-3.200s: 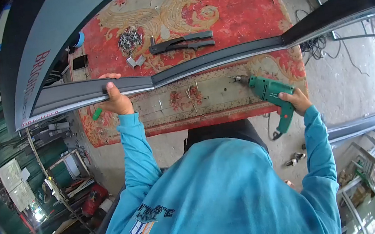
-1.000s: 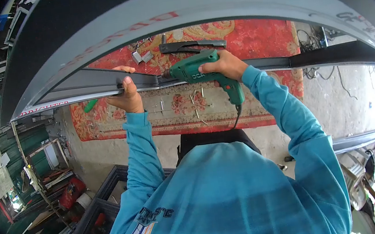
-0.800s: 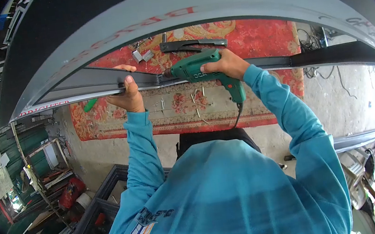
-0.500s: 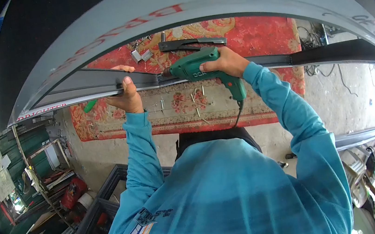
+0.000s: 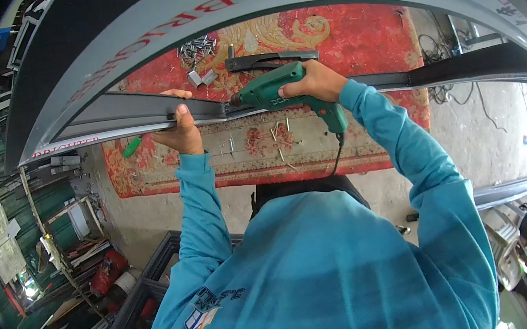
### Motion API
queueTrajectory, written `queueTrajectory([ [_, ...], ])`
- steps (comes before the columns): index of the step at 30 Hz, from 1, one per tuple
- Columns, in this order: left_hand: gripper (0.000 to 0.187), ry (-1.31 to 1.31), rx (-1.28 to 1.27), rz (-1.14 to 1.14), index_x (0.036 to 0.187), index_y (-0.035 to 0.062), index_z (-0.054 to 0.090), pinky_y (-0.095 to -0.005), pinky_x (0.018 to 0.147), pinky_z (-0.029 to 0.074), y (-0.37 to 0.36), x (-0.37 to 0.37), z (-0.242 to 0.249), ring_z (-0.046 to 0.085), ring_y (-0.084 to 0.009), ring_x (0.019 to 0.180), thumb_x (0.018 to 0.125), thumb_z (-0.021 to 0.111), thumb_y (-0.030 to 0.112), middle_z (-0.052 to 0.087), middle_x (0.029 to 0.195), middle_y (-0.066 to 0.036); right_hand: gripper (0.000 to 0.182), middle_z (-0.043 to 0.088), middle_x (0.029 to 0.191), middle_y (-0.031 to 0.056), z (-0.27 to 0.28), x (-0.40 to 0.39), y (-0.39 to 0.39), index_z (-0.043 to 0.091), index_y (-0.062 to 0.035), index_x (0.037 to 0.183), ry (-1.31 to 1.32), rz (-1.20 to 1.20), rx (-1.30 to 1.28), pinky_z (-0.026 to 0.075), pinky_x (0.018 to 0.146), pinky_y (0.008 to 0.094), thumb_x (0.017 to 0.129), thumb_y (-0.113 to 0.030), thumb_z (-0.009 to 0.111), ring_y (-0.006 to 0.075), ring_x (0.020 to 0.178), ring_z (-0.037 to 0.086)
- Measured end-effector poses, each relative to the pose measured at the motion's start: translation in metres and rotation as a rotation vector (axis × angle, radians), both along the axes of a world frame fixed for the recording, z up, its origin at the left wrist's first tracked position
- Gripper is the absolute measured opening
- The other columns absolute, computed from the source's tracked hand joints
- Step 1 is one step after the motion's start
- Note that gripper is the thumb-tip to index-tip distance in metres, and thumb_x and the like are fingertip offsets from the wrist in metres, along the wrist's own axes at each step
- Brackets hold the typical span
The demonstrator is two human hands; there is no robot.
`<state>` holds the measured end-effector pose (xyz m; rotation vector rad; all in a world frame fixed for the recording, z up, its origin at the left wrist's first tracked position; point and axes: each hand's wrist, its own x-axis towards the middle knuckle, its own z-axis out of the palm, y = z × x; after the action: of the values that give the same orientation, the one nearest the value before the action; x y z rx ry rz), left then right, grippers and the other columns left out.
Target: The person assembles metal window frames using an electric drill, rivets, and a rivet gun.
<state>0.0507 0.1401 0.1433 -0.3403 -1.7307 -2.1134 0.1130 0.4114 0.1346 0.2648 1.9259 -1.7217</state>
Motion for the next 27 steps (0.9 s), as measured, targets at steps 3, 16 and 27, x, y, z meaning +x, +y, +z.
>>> queueTrajectory([
  [3, 0.046, 0.013, -0.026, 0.001, 0.102, 0.0007, 0.057, -0.0364, 0.075, 0.053, -0.001, -0.002, -0.002, 0.063, -0.0179, 0.077, 0.070, 0.080, 0.024, 0.065, 0.087, -0.009, 0.048, 0.068, 0.092, 0.0097, -0.002, 0.000, -0.001, 0.064, 0.0013, 0.113, 0.007, 0.003, -0.002, 0.055, 0.059, 0.0296, 0.077, -0.029, 0.075, 0.0155, 0.068, 0.063],
  [16, 0.038, 0.045, -0.090, -0.016, 0.097, 0.0015, 0.059, -0.0359, 0.073, 0.053, -0.009, -0.002, 0.001, 0.063, -0.0183, 0.076, 0.068, 0.078, 0.020, 0.065, 0.086, -0.010, 0.052, 0.067, 0.094, 0.0115, -0.029, 0.003, -0.007, 0.061, 0.0038, 0.116, 0.179, 0.028, 0.043, 0.055, 0.060, 0.0292, 0.077, -0.027, 0.074, 0.0159, 0.075, 0.064],
  [27, 0.038, 0.003, -0.004, -0.022, 0.099, -0.0010, 0.060, -0.0351, 0.074, 0.052, -0.003, 0.000, 0.001, 0.063, -0.0184, 0.077, 0.071, 0.078, 0.018, 0.065, 0.085, -0.010, 0.051, 0.067, 0.092, 0.0112, -0.021, 0.009, -0.006, 0.060, 0.0029, 0.117, 0.087, -0.053, 0.005, 0.056, 0.053, 0.0283, 0.079, -0.029, 0.073, 0.0148, 0.067, 0.064],
])
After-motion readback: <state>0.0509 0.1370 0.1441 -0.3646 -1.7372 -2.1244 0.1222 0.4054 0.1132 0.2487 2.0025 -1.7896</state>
